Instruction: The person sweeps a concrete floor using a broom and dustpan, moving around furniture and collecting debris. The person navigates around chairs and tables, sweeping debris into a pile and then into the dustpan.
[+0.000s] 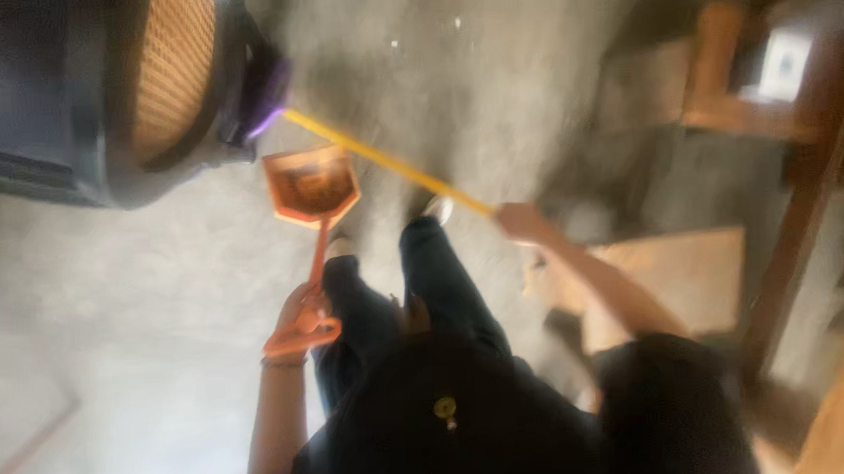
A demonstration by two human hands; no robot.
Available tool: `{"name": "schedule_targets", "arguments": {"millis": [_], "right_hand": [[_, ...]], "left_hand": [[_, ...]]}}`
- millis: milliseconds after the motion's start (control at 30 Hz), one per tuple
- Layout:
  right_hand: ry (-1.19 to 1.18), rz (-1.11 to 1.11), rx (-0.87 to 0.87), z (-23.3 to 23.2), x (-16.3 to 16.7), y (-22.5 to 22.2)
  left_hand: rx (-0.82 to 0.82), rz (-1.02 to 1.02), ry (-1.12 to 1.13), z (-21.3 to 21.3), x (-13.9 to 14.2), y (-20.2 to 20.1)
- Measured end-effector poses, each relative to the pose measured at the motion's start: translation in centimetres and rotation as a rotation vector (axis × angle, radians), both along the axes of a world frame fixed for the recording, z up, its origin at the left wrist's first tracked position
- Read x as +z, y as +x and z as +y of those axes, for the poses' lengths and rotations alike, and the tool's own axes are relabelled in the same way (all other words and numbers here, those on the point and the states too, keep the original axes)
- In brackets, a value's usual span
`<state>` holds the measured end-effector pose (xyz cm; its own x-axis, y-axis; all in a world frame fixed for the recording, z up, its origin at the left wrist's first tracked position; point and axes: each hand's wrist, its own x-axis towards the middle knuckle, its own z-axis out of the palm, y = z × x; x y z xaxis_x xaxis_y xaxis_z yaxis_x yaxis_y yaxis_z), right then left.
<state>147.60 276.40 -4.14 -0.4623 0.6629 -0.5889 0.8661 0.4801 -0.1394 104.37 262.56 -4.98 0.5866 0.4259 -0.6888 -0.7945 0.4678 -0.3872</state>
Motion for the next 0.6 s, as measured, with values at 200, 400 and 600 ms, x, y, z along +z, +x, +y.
{"name": "schedule_targets", "arguments": {"millis": [200,400,600], "right_hand": [[-0.076,-0.092,-0.386,11.5,0.3,-5.7],[-0.120,-0.403,-0.181,19.7,2.7,8.2],[0.094,-0.511,-0.322,21.2,4.7,22.5]], "left_hand": [[0.227,-0.474,0.175,-1.3,0.5,7.1],[0.470,-0.451,-0.033,-1.1,-0.7,10.0],[0.408,-0.415,-0.032,2.0,-1.5,8.9]]}}
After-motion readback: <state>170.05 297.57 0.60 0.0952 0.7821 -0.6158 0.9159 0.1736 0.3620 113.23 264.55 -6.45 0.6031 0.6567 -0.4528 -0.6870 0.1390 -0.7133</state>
